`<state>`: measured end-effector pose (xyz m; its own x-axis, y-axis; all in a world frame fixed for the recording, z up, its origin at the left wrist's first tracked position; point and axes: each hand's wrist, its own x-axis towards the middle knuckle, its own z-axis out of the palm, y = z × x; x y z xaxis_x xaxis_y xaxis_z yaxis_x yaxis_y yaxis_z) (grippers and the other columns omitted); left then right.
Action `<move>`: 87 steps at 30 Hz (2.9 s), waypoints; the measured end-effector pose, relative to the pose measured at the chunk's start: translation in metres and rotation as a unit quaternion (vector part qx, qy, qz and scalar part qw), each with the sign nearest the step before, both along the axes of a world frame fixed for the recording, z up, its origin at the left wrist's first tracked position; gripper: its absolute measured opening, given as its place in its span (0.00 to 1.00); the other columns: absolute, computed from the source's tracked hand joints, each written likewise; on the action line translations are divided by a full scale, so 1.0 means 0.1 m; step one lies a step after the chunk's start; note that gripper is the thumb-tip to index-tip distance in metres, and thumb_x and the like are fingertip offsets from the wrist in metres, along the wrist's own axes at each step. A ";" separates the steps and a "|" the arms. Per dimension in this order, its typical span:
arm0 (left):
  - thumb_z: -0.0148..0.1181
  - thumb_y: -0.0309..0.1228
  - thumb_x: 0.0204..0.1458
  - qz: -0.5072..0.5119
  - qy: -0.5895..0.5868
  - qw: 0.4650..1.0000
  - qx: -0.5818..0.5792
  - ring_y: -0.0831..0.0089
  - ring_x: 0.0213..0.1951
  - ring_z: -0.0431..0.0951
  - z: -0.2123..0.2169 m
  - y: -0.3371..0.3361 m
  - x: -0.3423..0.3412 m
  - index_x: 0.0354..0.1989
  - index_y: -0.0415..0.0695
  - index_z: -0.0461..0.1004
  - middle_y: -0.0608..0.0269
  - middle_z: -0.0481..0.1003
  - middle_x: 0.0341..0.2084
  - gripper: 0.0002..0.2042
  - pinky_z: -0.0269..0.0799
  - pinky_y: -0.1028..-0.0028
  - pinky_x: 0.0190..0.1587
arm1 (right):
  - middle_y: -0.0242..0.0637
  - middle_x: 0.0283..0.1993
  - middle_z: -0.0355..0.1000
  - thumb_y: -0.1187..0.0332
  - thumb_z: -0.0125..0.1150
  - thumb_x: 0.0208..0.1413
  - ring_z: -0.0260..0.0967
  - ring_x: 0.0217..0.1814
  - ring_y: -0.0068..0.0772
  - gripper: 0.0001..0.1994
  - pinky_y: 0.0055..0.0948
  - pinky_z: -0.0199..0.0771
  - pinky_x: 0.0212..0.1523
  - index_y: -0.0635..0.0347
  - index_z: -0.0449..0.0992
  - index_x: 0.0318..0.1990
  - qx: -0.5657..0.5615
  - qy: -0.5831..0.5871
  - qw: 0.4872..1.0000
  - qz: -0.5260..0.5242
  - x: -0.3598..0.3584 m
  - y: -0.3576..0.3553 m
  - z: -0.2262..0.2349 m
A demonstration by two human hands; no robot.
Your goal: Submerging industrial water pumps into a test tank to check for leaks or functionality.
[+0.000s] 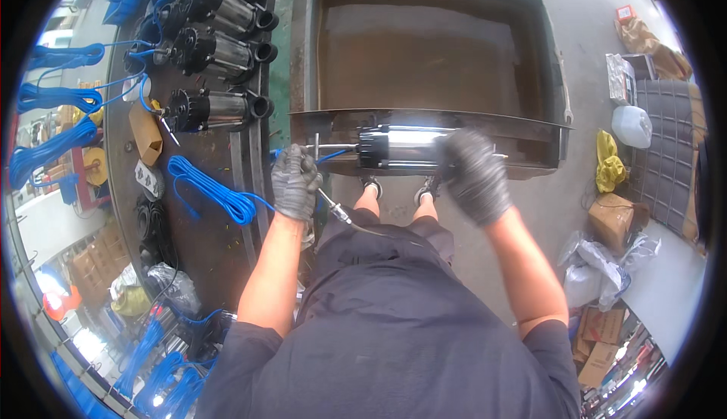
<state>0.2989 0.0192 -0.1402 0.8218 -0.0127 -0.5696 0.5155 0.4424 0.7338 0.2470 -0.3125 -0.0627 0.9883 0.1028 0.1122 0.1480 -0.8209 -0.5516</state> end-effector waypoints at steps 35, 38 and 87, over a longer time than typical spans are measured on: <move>0.57 0.42 0.69 -0.264 0.123 0.954 0.074 0.85 0.14 0.60 -0.36 0.44 0.68 0.37 0.52 0.69 0.75 0.66 0.17 0.11 0.53 0.81 0.13 | 0.42 0.42 0.78 0.70 0.58 0.65 0.78 0.33 0.30 0.09 0.29 0.83 0.27 0.64 0.80 0.45 0.172 0.201 0.943 -0.204 0.42 -0.10 -0.47; 0.57 0.42 0.69 -0.266 0.113 0.955 0.061 0.85 0.14 0.61 -0.38 0.46 0.67 0.37 0.51 0.69 0.75 0.66 0.17 0.11 0.54 0.81 0.14 | 0.41 0.42 0.79 0.70 0.58 0.65 0.79 0.32 0.30 0.09 0.28 0.83 0.26 0.64 0.80 0.47 0.161 0.198 0.942 -0.216 0.44 -0.07 -0.44; 0.58 0.34 0.67 -0.069 0.043 0.934 0.349 0.72 0.42 0.80 -0.78 0.38 -0.85 0.58 0.44 0.73 0.60 0.79 0.44 0.15 0.79 0.72 0.38 | 0.61 0.45 0.76 0.40 0.51 0.69 0.75 0.49 0.65 0.31 0.55 0.72 0.52 0.68 0.67 0.52 0.024 0.149 0.836 -0.528 -1.36 -3.00 -2.04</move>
